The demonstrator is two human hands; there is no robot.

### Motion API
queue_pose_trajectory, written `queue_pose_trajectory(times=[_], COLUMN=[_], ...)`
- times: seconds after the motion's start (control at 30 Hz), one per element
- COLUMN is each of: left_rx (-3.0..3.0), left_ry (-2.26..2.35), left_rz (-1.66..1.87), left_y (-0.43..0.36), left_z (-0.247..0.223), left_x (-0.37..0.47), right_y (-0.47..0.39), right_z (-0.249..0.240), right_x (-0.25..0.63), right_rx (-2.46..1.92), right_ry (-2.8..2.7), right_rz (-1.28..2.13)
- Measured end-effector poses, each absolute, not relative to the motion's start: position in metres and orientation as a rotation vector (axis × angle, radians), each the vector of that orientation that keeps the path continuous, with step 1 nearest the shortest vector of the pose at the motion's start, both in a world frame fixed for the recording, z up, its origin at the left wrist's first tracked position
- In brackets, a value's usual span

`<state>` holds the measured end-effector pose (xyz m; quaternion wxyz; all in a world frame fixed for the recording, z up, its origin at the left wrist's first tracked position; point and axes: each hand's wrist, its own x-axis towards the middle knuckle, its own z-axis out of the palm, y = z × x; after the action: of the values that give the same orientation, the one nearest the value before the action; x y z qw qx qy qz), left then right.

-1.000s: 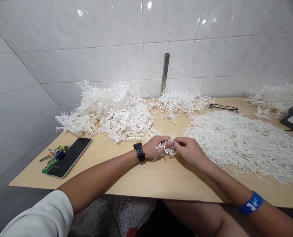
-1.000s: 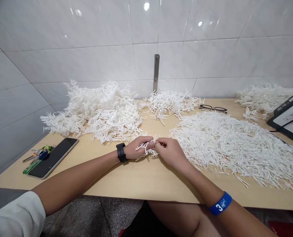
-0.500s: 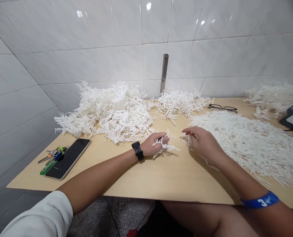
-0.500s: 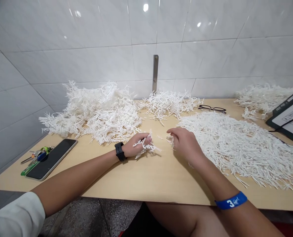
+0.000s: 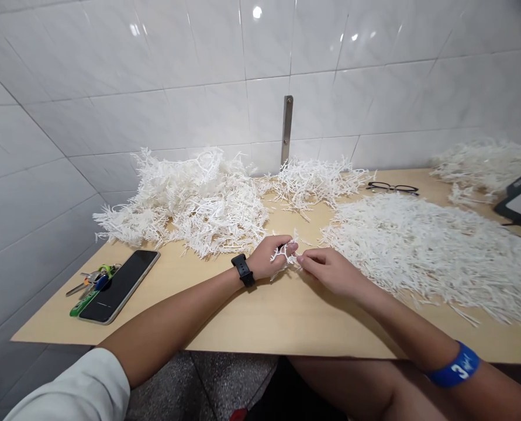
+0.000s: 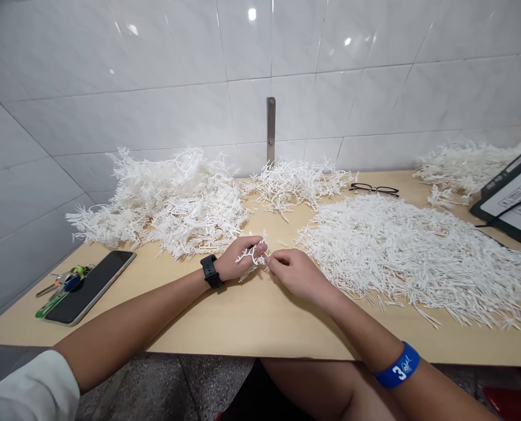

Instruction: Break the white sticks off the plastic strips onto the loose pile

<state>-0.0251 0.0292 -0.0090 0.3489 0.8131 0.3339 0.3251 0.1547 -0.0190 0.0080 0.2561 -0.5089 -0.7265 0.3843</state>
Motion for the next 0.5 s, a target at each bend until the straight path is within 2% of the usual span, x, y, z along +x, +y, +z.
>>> queue_pose_trajectory(times=[0.2, 0.37, 0.43, 0.5], left_rx=[2.128, 2.067, 2.06, 2.072], left_ry=[0.862, 1.048, 1.036, 0.949], left_rz=[0.741, 0.979, 0.993, 0.937], left_y=[0.031, 0.045, 0.047, 0.043], left_z=[-0.004, -0.001, 0.0, 0.001], left_x=[-0.026, -0.045, -0.049, -0.047], right_y=[-0.022, -0.03, -0.028, -0.022], right_z=[0.014, 0.023, 0.021, 0.016], right_x=[0.16, 0.181, 0.189, 0.194], right_rx=[-1.451, -1.448, -1.474, -1.527], right_ry=[-1.976, -2.001, -2.081, -2.129], right_rz=[1.155, 1.442, 1.226, 0.81])
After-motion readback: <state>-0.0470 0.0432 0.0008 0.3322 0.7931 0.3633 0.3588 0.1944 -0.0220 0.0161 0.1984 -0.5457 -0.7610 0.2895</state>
